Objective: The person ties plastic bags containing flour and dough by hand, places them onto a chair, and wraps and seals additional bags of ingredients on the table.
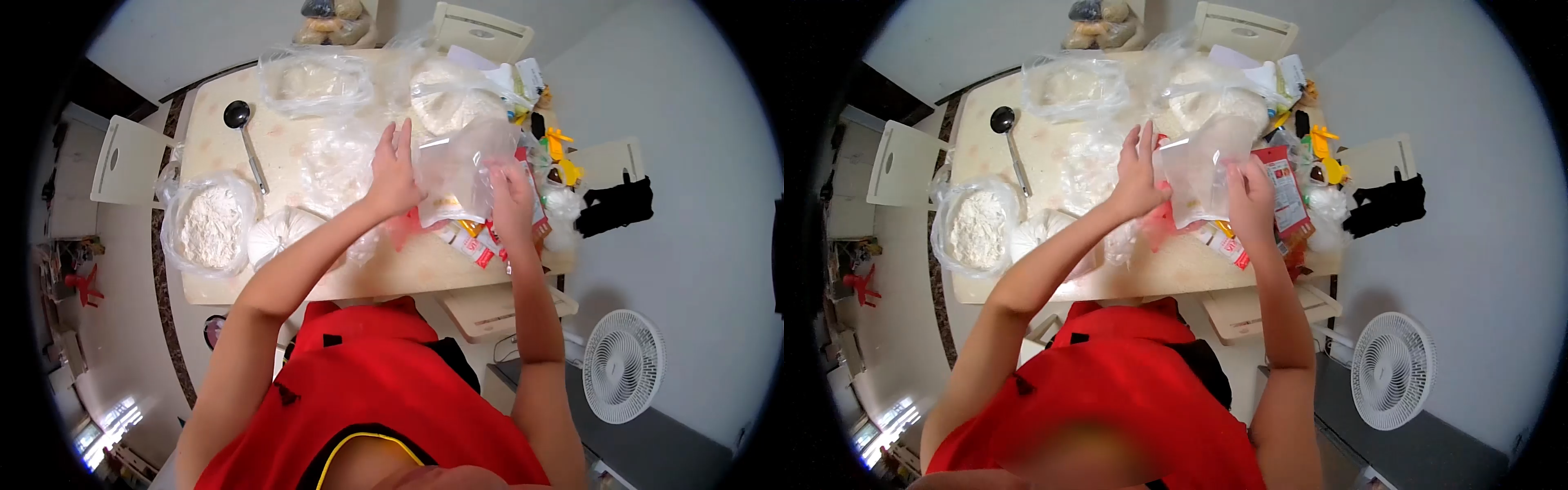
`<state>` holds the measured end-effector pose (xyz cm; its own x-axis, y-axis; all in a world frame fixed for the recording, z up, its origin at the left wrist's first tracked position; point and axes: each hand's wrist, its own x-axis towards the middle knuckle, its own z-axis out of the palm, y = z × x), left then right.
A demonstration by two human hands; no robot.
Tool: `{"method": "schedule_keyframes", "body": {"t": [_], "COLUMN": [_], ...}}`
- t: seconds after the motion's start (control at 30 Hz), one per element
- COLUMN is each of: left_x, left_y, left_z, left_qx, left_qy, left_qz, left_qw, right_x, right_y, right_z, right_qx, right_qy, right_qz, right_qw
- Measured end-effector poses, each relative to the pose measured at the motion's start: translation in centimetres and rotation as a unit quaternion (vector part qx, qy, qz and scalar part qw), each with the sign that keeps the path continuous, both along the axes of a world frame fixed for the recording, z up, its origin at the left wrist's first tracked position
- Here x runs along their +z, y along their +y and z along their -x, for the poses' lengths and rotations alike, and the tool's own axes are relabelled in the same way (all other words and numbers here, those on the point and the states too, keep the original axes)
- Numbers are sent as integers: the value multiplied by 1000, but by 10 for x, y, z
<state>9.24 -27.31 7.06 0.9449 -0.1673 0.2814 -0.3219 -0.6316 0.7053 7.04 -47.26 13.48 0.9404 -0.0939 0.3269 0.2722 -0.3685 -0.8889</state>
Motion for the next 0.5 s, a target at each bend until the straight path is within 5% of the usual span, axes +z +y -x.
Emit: {"method": "schedule_keyframes", "body": {"t": [0.07, 0.1, 0.2, 0.23, 0.33, 0.43, 0.5], "left_x": [3, 6, 25, 30, 19, -3, -3], "left_y": [-11, -13, 1, 2, 31, 70, 105], "left_z": [-15, -17, -18, -2, 25, 61, 73], "left_qx": [-78, -191, -259, -202, -93, -9, -52], "left_qy": [25, 56, 402, 433, 506, 457, 417], "left_qz": [68, 200, 269, 423, 530, 487, 602], "left_qw": [994, 959, 836, 770, 675, 744, 679], "right_x": [14, 19, 20, 20, 14, -7, -5], "right_y": [-21, -33, -54, -56, -54, -30, -2], "right_z": [29, 40, 63, 69, 76, 79, 73], "right_qx": [-6, -12, 7, -34, -95, -49, -17], "right_qy": [72, 111, 179, 177, 155, 148, 153], "right_qz": [1, 1, -43, -78, -142, -176, -259], "right_qw": [997, 994, 983, 981, 973, 972, 953]}}
